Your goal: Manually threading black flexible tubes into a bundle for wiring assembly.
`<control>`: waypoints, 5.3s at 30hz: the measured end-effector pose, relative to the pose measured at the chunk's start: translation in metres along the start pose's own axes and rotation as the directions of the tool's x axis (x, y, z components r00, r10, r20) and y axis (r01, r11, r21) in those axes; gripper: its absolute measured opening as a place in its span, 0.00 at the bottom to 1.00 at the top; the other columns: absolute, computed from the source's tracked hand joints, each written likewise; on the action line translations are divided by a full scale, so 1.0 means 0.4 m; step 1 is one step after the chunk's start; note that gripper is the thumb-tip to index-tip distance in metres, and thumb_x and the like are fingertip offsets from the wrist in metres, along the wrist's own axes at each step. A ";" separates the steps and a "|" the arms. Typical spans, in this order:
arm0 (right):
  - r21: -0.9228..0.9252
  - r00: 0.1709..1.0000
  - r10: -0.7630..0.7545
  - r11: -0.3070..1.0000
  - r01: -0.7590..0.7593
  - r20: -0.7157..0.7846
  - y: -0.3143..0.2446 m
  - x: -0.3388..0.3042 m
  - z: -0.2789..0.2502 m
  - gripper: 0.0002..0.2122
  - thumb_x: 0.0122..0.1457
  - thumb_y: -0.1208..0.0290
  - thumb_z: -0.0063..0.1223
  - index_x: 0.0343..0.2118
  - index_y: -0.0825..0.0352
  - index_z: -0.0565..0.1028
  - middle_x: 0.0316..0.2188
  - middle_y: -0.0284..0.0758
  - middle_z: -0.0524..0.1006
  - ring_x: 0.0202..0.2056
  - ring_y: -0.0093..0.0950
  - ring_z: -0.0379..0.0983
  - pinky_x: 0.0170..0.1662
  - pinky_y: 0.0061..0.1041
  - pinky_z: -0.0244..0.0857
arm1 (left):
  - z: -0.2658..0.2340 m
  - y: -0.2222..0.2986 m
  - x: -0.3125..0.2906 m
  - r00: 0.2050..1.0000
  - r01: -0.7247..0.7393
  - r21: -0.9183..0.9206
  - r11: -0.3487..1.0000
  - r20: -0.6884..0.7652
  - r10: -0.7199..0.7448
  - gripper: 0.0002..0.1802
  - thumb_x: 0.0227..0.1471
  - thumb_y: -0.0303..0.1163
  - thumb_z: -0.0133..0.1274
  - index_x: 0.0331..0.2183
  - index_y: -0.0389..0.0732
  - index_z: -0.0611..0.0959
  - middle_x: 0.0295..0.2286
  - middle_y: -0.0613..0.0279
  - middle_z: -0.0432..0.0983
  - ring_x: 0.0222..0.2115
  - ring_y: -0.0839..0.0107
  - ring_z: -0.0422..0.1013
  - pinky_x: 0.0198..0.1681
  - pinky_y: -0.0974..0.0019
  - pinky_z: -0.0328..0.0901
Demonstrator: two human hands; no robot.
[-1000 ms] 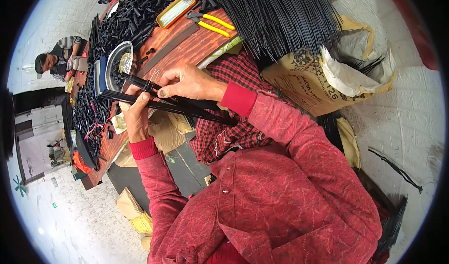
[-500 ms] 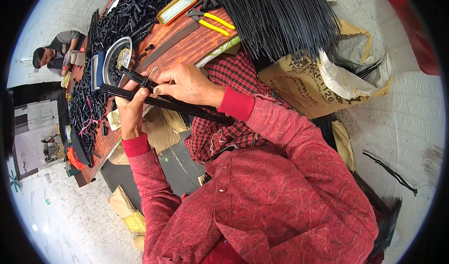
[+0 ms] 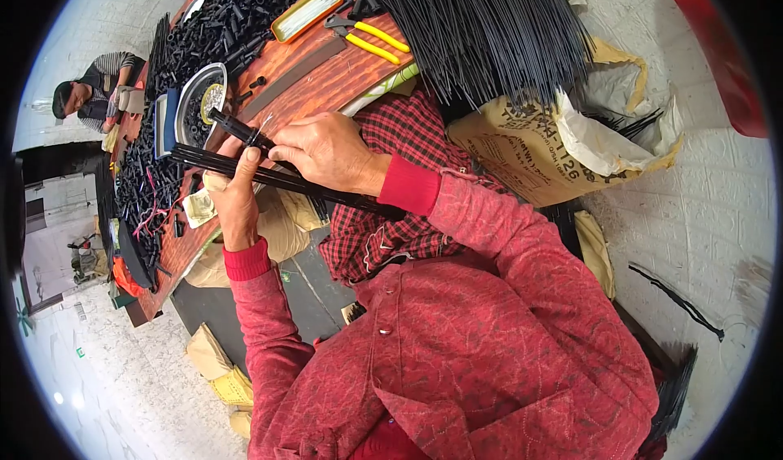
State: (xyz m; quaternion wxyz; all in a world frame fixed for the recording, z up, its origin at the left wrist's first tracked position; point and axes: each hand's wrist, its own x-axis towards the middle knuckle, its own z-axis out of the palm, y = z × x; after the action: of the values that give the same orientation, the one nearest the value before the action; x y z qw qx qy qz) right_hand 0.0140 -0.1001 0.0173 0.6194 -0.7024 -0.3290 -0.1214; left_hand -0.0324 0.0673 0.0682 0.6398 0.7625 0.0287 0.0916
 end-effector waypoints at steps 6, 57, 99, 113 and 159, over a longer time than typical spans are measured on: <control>0.056 0.986 0.160 0.985 -0.162 0.039 0.003 0.005 0.007 0.07 0.53 0.68 0.59 0.26 0.66 0.76 0.20 0.39 0.75 0.25 0.39 0.75 0.28 0.35 0.64 | -0.007 -0.010 0.006 0.999 0.010 -0.025 1.000 -0.041 -0.011 0.15 0.51 0.24 0.59 0.43 0.31 0.81 0.36 0.61 0.77 0.35 0.75 0.72 0.40 0.72 0.68; 0.380 0.793 0.374 0.727 -0.573 0.481 0.006 0.050 -0.038 0.09 0.56 0.68 0.61 0.28 0.70 0.79 0.22 0.24 0.72 0.27 0.14 0.66 0.31 0.18 0.60 | -0.053 -0.039 0.033 0.978 0.158 -0.332 0.930 0.182 -0.102 0.16 0.44 0.25 0.64 0.38 0.33 0.82 0.32 0.60 0.80 0.32 0.76 0.74 0.38 0.74 0.67; 0.571 0.920 0.292 0.722 -0.390 0.260 -0.105 -0.101 -0.027 0.12 0.66 0.65 0.47 0.41 0.71 0.73 0.31 0.23 0.70 0.35 0.14 0.63 0.39 0.17 0.62 | 0.032 0.011 -0.107 0.996 0.016 -0.384 0.923 0.091 0.021 0.20 0.47 0.23 0.61 0.43 0.29 0.79 0.35 0.59 0.79 0.34 0.73 0.74 0.41 0.70 0.68; 0.530 0.884 0.354 0.708 -0.466 0.305 -0.046 -0.051 0.027 0.10 0.65 0.66 0.48 0.34 0.69 0.74 0.29 0.23 0.71 0.32 0.13 0.64 0.35 0.17 0.62 | -0.021 -0.035 -0.051 0.995 0.033 -0.386 0.922 0.102 0.007 0.19 0.48 0.27 0.61 0.42 0.29 0.79 0.33 0.59 0.80 0.32 0.75 0.74 0.39 0.73 0.68; 0.334 0.884 0.426 0.818 -0.468 0.195 -0.020 -0.017 0.000 0.06 0.56 0.74 0.60 0.32 0.70 0.76 0.25 0.23 0.73 0.28 0.11 0.66 0.30 0.14 0.63 | -0.030 -0.078 -0.018 0.994 0.093 -0.398 0.913 0.090 -0.063 0.25 0.46 0.24 0.63 0.46 0.28 0.77 0.38 0.57 0.78 0.38 0.71 0.74 0.47 0.69 0.66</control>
State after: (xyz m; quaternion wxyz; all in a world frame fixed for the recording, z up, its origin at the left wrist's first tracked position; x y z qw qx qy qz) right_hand 0.0040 -0.1020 0.0199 0.7326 -0.6354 -0.2058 0.1310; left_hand -0.0392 0.0833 0.0387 0.7864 0.6162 0.0157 0.0414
